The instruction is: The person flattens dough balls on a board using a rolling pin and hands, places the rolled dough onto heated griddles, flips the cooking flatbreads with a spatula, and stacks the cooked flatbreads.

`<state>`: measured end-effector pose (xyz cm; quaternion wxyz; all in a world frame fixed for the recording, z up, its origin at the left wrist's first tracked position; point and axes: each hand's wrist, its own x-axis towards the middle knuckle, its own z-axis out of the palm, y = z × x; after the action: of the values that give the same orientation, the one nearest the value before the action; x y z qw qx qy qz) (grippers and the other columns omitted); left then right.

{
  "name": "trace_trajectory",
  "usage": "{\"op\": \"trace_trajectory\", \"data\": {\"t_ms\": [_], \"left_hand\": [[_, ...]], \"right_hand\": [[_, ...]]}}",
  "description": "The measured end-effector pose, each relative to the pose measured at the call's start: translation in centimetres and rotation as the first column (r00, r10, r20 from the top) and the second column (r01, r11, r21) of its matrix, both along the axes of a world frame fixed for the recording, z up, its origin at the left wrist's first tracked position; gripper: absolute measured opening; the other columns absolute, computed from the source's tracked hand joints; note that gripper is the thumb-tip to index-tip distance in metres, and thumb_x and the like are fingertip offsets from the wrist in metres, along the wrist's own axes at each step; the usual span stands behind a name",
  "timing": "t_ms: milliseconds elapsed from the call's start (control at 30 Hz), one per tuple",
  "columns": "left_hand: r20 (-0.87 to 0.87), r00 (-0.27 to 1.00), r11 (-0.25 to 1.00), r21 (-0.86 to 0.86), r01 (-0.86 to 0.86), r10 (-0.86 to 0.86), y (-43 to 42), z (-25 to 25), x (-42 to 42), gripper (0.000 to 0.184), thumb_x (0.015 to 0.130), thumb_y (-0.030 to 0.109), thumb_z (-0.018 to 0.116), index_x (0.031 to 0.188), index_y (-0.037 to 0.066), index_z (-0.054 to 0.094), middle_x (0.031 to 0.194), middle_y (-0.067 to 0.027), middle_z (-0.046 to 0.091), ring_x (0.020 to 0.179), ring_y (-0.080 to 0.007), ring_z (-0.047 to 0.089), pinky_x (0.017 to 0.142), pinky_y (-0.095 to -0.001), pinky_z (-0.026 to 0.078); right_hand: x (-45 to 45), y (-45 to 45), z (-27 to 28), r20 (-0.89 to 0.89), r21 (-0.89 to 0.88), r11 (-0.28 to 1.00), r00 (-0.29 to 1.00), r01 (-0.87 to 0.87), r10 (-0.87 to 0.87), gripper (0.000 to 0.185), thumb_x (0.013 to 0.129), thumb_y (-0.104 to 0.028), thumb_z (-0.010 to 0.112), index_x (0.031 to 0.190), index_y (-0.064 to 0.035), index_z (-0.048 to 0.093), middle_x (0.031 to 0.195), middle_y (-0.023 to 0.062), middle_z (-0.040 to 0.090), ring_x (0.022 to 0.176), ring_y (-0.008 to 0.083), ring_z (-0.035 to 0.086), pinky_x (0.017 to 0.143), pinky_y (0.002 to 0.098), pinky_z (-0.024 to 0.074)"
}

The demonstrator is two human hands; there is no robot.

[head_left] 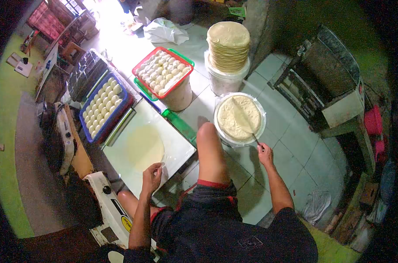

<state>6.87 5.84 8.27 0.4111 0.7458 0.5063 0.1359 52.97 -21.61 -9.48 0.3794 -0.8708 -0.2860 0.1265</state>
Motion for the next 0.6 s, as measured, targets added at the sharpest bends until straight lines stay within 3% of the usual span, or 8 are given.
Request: {"op": "trace_trajectory", "data": {"t_ms": [67,167,233,300,400,500,533,600], "left_hand": [[-0.066,0.998,0.996,0.088,0.023,-0.017,0.0,0.4,-0.2,0.025,0.091,0.013,0.063,0.110,-0.002,0.070,0.102,-0.0211,0.072,0.099,-0.0320,0.070,0.090,-0.0394,0.054],[-0.111,0.991,0.966,0.238,0.101,-0.076,0.6,-0.3,-1.4,0.028,0.087,0.012,0.065,0.112,0.000,0.068,0.115,-0.0231,0.067,0.109,-0.0378,0.065,0.097,-0.0419,0.051],[-0.152,0.981,0.934,0.317,0.162,-0.119,0.4,-1.3,-2.6,0.033,0.084,0.013,0.068,0.115,0.001,0.065,0.127,-0.0235,0.061,0.116,-0.0408,0.060,0.100,-0.0436,0.049],[-0.221,0.964,0.905,0.364,0.221,-0.147,-0.4,-2.1,-3.8,0.040,0.082,0.015,0.070,0.119,0.002,0.062,0.139,-0.0230,0.052,0.124,-0.0424,0.054,0.103,-0.0454,0.047],[-0.376,0.899,0.839,0.394,0.374,-0.225,-0.8,-5.5,-6.4,0.043,0.083,0.016,0.069,0.123,0.003,0.058,0.143,-0.0213,0.046,0.131,-0.0418,0.047,0.109,-0.0564,0.038],[-0.438,0.868,0.825,0.383,0.416,-0.234,1.6,-5.8,-7.8,0.035,0.088,0.014,0.064,0.119,0.000,0.056,0.130,-0.0226,0.052,0.122,-0.0411,0.052,0.110,-0.0609,0.033],[-0.444,0.864,0.833,0.365,0.416,-0.237,2.7,-5.2,-7.9,0.031,0.090,0.014,0.061,0.117,0.000,0.055,0.124,-0.0234,0.055,0.117,-0.0415,0.055,0.110,-0.0622,0.032],[-0.346,0.926,0.896,0.349,0.274,-0.149,6.4,-1.5,-7.0,0.016,0.098,0.015,0.051,0.103,0.000,0.050,0.092,-0.0264,0.058,0.087,-0.0477,0.057,0.096,-0.0589,0.039]], "right_hand": [[0.0,0.0,0.0,-0.320,-0.103,0.989,0.938,0.104,-0.132,0.022,0.095,-0.023,0.064,0.098,-0.0013,0.065,0.071,0.0059,0.066,0.062,0.0182,0.064,0.060,0.0365,0.0520],[-0.9,0.5,-1.2,-0.353,-0.030,0.987,0.922,0.158,-0.159,0.025,0.097,-0.025,0.059,0.094,-0.0011,0.065,0.065,0.0044,0.064,0.054,0.0158,0.061,0.054,0.0338,0.0492],[-2.6,1.8,-1.5,-0.130,0.094,0.983,0.981,0.157,-0.144,0.031,0.097,-0.026,0.057,0.079,-0.0018,0.063,0.061,0.0049,0.061,0.054,0.0157,0.062,0.054,0.0328,0.0475],[-3.9,3.3,-3.7,-0.123,0.066,0.987,0.983,0.149,-0.140,0.027,0.095,-0.028,0.059,0.087,-0.0016,0.059,0.069,0.0064,0.062,0.052,0.0186,0.061,0.054,0.0354,0.0478],[-6.8,6.0,2.9,-0.532,-0.169,0.939,0.774,0.299,-0.343,0.027,0.092,-0.027,0.064,0.100,-0.0035,0.054,0.084,0.0087,0.063,0.063,0.0205,0.063,0.061,0.0354,0.0493],[-6.7,6.1,0.9,0.117,0.039,0.957,0.950,0.287,-0.290,0.034,0.090,-0.026,0.068,0.108,-0.0053,0.048,0.094,0.0097,0.062,0.078,0.0208,0.061,0.070,0.0347,0.0499],[-6.8,6.8,3.0,0.016,0.087,0.942,0.945,0.323,-0.326,0.025,0.092,-0.020,0.066,0.107,-0.0039,0.053,0.093,0.0094,0.062,0.088,0.0203,0.056,0.078,0.0339,0.0491],[-7.1,9.6,7.7,0.056,0.265,0.948,0.979,0.174,-0.195,0.021,0.092,-0.017,0.066,0.105,-0.0037,0.056,0.088,0.0073,0.060,0.079,0.0198,0.056,0.072,0.0331,0.0490]]}}
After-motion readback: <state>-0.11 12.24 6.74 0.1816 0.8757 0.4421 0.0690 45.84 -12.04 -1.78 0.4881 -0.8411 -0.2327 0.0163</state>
